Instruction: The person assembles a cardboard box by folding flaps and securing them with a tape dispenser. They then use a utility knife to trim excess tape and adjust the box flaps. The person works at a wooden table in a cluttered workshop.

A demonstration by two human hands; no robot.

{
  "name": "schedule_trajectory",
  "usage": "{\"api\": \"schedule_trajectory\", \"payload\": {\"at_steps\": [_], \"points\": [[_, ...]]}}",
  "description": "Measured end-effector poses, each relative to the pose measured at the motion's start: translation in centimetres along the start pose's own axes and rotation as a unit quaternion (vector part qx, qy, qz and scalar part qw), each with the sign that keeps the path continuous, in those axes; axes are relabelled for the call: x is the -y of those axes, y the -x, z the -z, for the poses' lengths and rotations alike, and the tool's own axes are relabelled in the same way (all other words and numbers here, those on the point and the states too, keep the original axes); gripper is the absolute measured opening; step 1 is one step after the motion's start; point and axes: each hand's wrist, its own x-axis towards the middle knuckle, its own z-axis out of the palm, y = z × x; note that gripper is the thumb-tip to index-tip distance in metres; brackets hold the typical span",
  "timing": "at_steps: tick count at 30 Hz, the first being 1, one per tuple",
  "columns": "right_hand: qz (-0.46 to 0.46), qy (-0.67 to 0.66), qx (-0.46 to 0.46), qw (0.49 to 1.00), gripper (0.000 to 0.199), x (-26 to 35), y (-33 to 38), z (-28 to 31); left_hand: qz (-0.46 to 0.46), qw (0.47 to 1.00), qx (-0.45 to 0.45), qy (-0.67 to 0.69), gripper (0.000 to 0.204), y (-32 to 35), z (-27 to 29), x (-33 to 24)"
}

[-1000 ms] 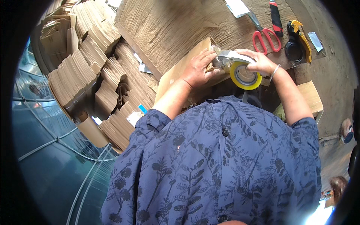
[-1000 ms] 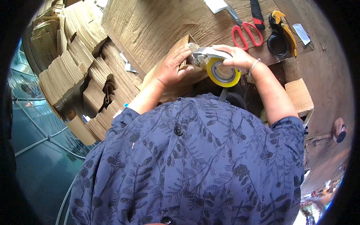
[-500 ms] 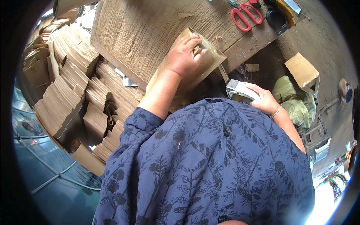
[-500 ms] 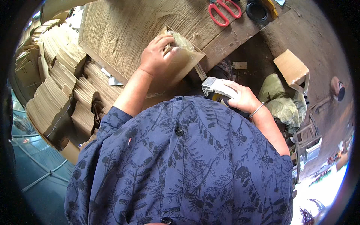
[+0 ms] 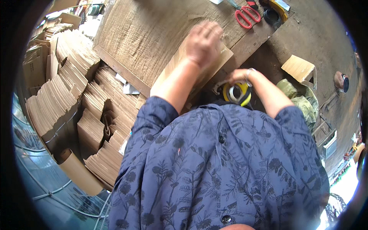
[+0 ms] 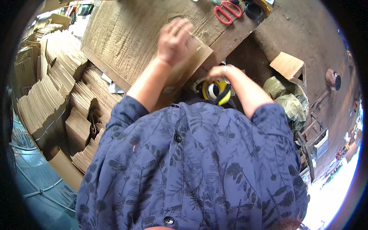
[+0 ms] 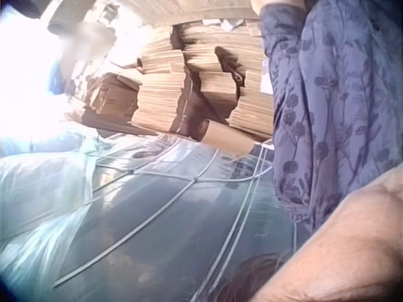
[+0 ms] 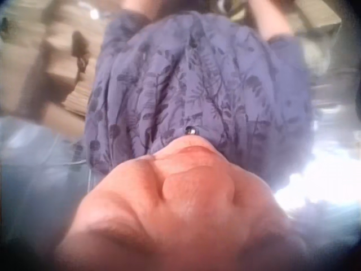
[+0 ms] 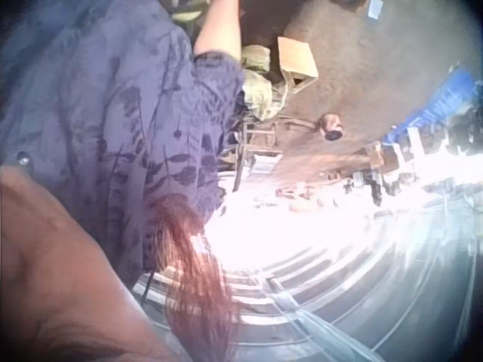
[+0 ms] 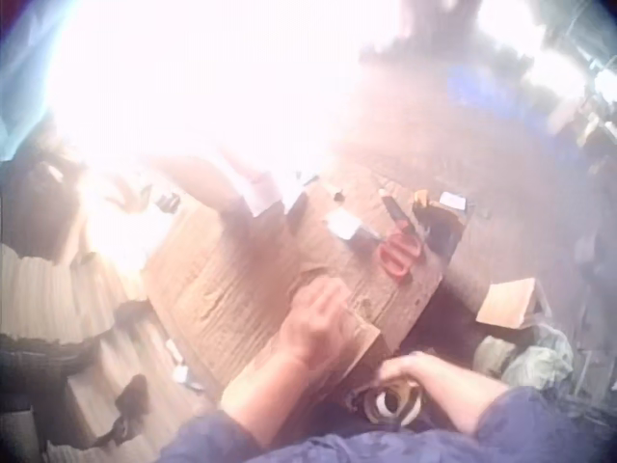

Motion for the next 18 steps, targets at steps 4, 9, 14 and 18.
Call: {"api": "schedule_trajectory", "payload": {"at_steps": [4, 9, 14, 18], "points": [[0.046, -0.392, 0.011, 0.919, 0.057, 0.2, 8.9, -3.2, 0.272, 0.838, 0.220, 0.418, 0.032, 4.2, -0.2, -6.5], [-0.004, -0.406, -0.202, 0.891, 0.063, -0.4, 14.2, -4.4, 0.578, 0.582, 0.369, 0.437, 0.044, 14.0, -2.6, -6.2], [0.110, -0.488, -0.415, 0.760, 0.073, -2.2, 13.0, -5.8, 0.553, 0.407, 0.315, 0.655, 0.031, 8.1, 7.6, -3.6], [0.174, -0.509, -0.495, 0.682, 0.073, 0.8, 10.7, -3.5, 0.530, 0.625, 0.007, 0.572, 0.020, 3.2, 6.0, 5.2]]}}
